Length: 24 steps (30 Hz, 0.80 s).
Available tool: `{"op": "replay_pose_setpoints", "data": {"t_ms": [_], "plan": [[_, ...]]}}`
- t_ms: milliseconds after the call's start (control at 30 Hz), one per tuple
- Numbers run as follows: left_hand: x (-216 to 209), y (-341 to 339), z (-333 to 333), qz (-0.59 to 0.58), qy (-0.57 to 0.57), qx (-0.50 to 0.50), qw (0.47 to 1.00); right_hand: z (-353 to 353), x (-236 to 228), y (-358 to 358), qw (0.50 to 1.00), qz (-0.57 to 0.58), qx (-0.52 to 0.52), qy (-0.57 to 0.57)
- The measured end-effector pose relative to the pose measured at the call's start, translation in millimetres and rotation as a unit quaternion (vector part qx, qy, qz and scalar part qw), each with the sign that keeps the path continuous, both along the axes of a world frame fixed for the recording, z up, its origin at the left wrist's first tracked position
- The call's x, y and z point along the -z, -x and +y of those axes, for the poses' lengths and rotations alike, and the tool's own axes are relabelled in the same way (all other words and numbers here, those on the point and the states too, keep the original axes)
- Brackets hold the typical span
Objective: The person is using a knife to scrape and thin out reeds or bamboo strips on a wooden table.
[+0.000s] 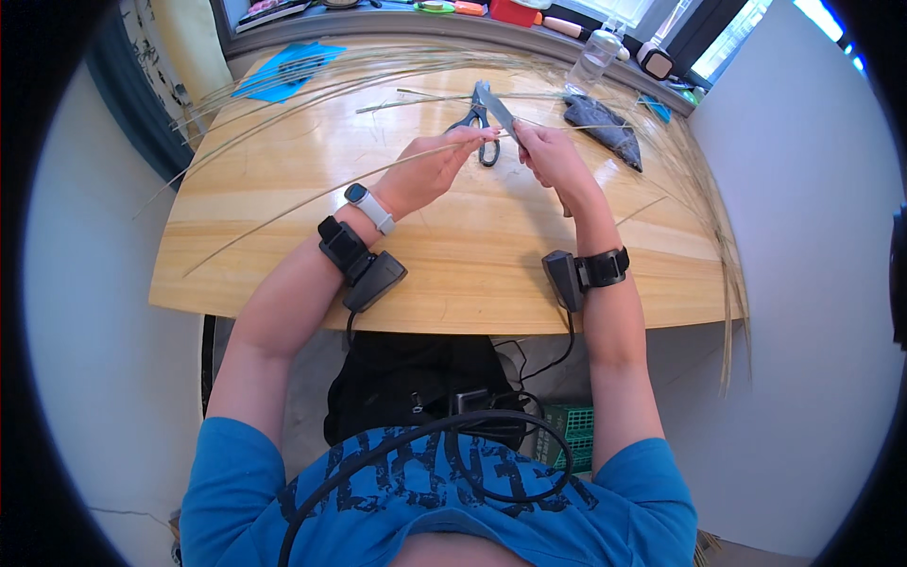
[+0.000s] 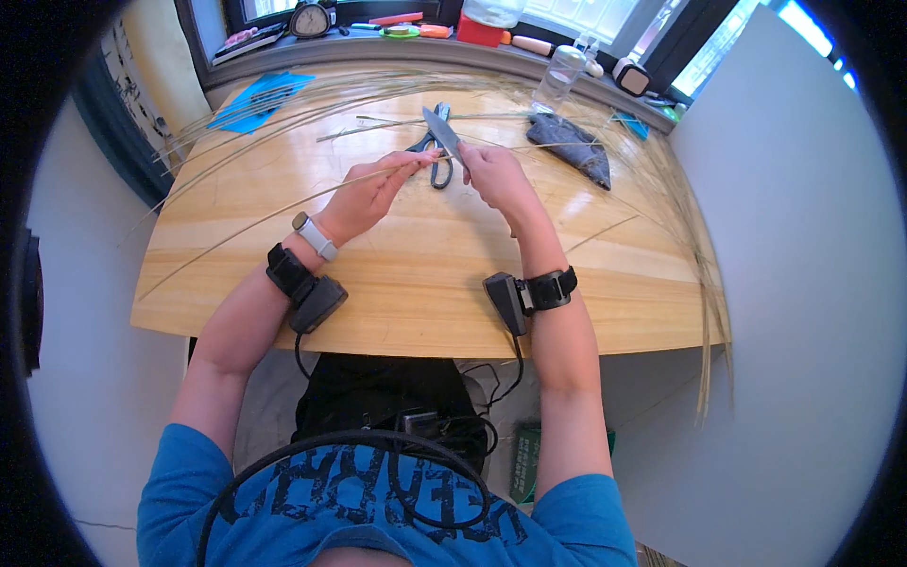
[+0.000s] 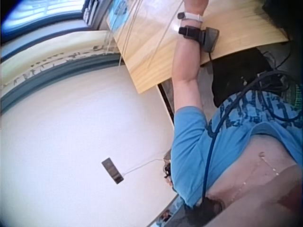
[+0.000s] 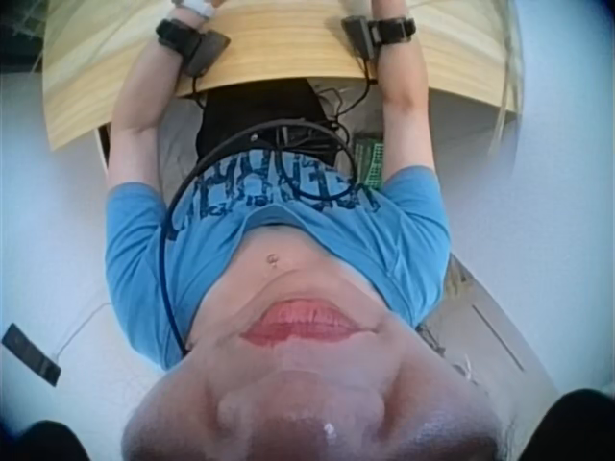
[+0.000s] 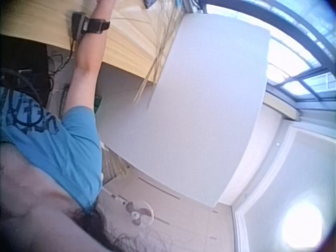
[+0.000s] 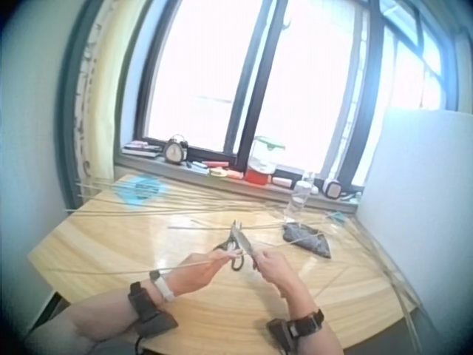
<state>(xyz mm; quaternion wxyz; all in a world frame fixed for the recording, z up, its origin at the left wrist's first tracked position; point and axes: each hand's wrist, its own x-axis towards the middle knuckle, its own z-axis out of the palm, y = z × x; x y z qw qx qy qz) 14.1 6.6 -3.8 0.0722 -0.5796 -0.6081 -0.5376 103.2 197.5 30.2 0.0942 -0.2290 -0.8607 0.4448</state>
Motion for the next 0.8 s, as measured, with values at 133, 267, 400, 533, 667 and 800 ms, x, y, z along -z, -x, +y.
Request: {"op": "replay_pose_setpoints", "data": {"t_ms": [133, 267, 400, 533, 667, 800], "plan": [[-2.0, -0.8, 4.5, -0.012, -0.006, 0.01, 1.0, 27.7, 14.8, 1.1, 0.995, 0.037, 0.05, -0.074], [3.2, 2.8, 2.4, -0.006, 0.02, -0.001, 1.0, 13.2, 22.5, 6.1, 0.991, 0.09, -0.052, -0.087], [3.7, 8.6, 4.8, -0.076, 0.012, 0.0, 0.997, 0.0, 1.7, 1.7, 0.999, 0.035, 0.012, 0.033], [-1.9, 13.9, 8.6, -0.362, -0.105, 0.101, 0.921, 16.0, 16.1, 1.5, 0.979, 0.143, 0.063, 0.129], [-11.7, 25.8, -1.9, -0.506, -0.164, 0.107, 0.84, 19.2, 22.4, 3.0, 0.963, 0.193, 0.052, 0.179], [-5.6, 35.1, -7.2, -0.559, -0.173, 0.124, 0.801, 17.5, 19.0, 4.1, 0.914, 0.297, 0.066, 0.27]]}}
